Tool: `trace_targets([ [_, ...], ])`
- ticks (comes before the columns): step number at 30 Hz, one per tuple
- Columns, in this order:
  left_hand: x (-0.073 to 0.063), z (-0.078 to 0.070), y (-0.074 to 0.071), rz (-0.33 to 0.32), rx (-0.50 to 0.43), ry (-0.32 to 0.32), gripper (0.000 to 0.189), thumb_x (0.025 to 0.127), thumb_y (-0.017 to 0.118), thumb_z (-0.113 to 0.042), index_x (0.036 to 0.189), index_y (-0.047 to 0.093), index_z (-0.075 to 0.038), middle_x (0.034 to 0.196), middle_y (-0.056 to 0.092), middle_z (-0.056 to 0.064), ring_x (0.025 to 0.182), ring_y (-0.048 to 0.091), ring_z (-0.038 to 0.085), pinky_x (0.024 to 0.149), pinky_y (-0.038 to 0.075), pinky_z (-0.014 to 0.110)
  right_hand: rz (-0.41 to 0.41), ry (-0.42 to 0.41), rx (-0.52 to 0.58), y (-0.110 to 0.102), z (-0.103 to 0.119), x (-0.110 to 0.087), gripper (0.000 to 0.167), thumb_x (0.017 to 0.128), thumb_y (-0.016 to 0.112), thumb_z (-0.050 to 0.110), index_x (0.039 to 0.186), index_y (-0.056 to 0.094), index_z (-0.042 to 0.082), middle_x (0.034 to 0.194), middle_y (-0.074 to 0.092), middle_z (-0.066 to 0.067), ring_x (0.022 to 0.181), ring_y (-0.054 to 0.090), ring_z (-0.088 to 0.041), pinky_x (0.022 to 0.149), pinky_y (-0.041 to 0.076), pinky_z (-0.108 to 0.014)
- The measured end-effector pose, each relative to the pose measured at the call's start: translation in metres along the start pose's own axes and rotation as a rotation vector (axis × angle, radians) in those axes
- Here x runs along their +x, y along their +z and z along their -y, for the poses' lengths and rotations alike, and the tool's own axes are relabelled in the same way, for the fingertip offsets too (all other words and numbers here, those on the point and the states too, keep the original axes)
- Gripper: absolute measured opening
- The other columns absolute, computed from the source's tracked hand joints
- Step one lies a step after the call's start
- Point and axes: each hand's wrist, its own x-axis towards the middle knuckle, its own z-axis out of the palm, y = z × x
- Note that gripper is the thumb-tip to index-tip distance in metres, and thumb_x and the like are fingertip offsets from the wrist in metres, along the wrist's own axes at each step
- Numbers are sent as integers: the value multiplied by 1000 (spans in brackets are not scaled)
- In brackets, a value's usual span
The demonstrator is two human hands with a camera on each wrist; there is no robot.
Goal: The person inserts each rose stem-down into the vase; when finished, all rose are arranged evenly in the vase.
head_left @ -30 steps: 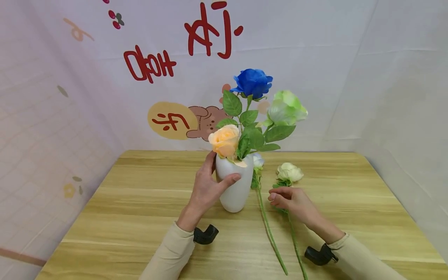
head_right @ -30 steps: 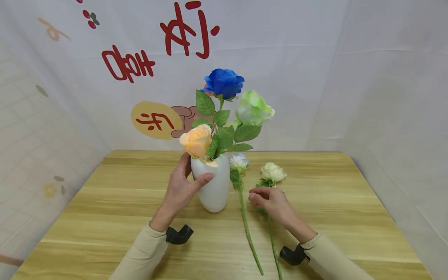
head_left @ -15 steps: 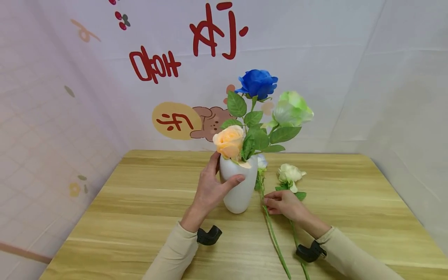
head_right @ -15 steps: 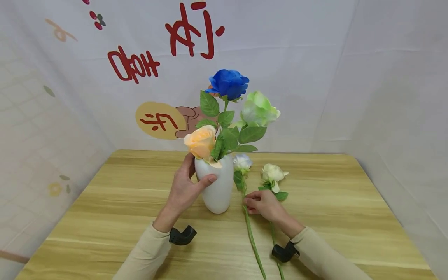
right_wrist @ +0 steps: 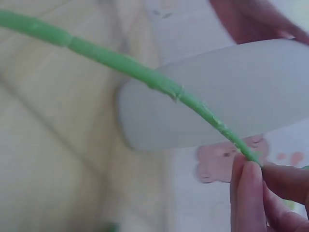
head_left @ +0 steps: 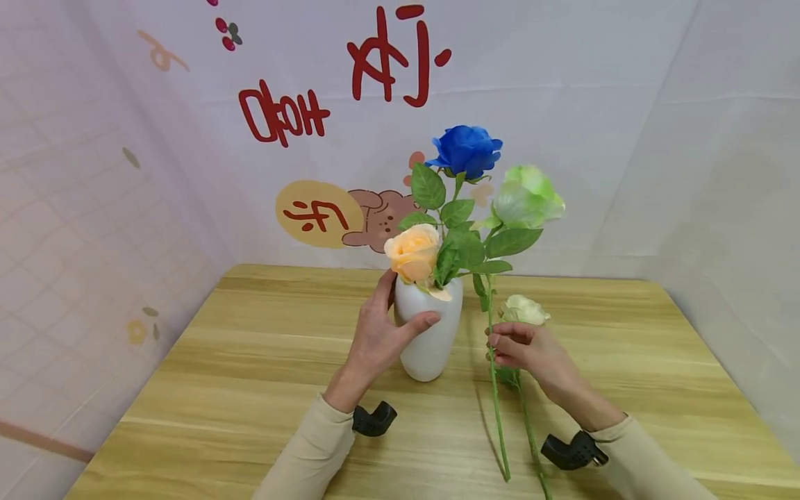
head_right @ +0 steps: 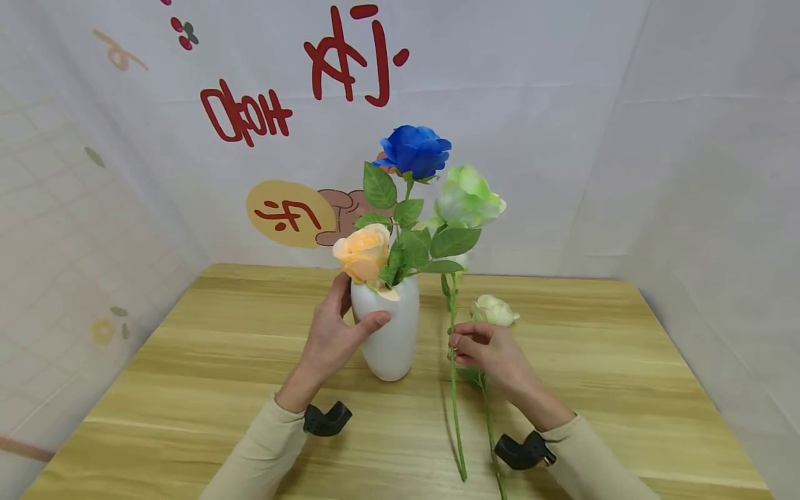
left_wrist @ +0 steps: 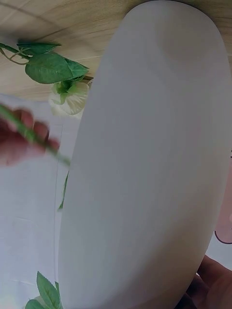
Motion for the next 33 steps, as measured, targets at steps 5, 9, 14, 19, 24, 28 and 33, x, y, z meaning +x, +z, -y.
trace_targets([
  [5,0,0,0,-3,-5,-9,106,82,74,-72,155,39,-4,147,55,15,133,57,27,108,47,55,-94,-85,-12,-6,20,-10,45,104,67,19,133,56,-13,109,71,-1,93,71,-11,88,60,-30],
  [9,0,0,0,-4,-9,-13,107,81,72,-74,154,40,-4,146,56,14,131,58,27,108,47,54,-162,-173,34,-10,34,-18,33,103,68,18,126,64,-6,107,71,-1,95,72,-14,86,59,-27],
  [14,0,1,0,1,-7,-21,106,82,73,-72,155,39,-5,148,54,13,132,58,27,108,48,53,-226,-322,204,-15,49,-27,18,102,67,7,118,70,0,107,73,-2,93,72,-13,85,59,-25],
  [19,0,1,-1,2,-2,-25,105,82,73,-72,155,39,-6,147,55,11,131,58,25,108,48,51,-280,-498,414,-15,73,-32,16,101,62,-5,114,71,-7,104,75,-8,88,72,-17,82,60,-26],
  [24,0,0,-2,-2,-9,-21,103,83,76,-68,155,39,-4,148,54,13,133,57,27,108,47,54,-287,-656,631,-15,98,-35,18,100,57,-12,114,68,-14,108,72,-16,87,72,-23,81,60,-28],
  [28,-1,-1,-2,1,-9,-31,106,81,74,-72,155,39,-6,148,54,11,132,58,25,108,48,52,-244,-742,793,-14,113,-36,20,100,53,-16,115,66,-17,110,69,-22,88,72,-29,80,61,-31],
  [33,1,-2,-1,9,1,-39,109,80,71,-77,156,38,-7,148,54,9,131,58,22,107,49,50,-284,-816,887,-9,134,-34,17,98,56,-16,113,64,-20,106,66,-25,83,71,-33,77,62,-33],
])
